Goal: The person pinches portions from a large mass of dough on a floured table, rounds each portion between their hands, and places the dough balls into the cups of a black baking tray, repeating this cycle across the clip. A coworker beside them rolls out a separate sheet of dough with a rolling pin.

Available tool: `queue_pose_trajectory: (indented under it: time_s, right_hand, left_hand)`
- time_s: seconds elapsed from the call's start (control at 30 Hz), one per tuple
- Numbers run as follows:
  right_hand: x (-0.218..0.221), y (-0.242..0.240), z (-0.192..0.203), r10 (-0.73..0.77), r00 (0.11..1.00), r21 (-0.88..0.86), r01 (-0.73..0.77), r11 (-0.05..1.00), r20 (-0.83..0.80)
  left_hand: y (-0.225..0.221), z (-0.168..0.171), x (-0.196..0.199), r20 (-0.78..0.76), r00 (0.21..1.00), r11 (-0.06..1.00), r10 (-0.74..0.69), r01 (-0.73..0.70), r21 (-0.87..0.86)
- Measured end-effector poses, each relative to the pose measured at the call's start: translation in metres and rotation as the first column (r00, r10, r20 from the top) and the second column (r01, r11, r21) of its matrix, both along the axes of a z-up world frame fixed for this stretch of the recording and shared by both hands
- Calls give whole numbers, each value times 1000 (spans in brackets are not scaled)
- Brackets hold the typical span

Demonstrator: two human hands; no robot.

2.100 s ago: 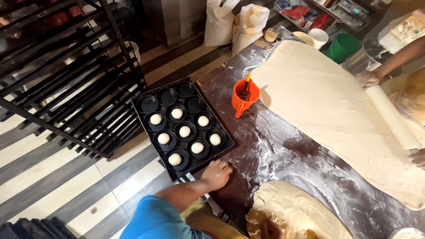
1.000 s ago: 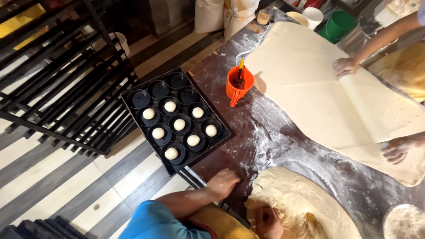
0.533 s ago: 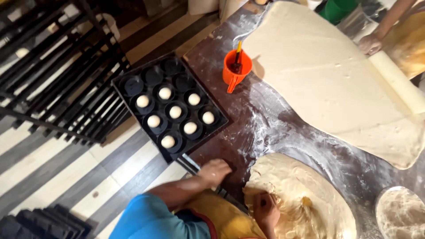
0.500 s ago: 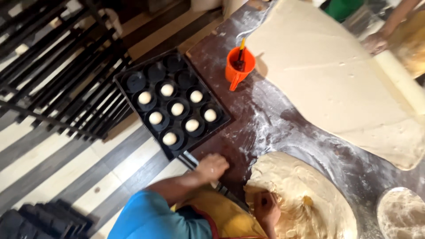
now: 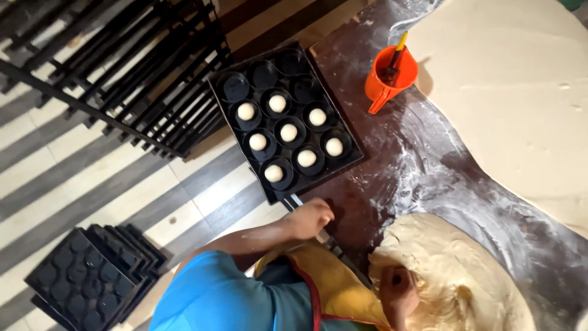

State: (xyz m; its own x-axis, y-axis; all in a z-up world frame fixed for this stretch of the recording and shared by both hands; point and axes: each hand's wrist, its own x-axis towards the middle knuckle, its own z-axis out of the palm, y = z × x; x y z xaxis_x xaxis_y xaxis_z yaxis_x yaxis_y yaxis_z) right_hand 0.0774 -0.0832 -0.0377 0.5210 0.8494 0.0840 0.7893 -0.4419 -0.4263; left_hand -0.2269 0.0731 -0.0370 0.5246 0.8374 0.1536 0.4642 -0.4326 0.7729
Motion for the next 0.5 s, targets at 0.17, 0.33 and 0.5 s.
queue_pose_trajectory:
  time_s: [0.17,0.33,0.5]
  right_hand:
    - [-11,8,1,-95,993,-41,98,994,75]
    - [-9,0,-2,-45,997,-23,47,999,58]
    - [-54,-4,51,-31,998,69,28,997,46]
  left_hand:
    - [104,109,-45,-16,965,805,263,-228,-548]
    - [248,93,-82,-93,936,927,339,-316,205]
    - [335,63,-78,-429,810,913,399,-394,105]
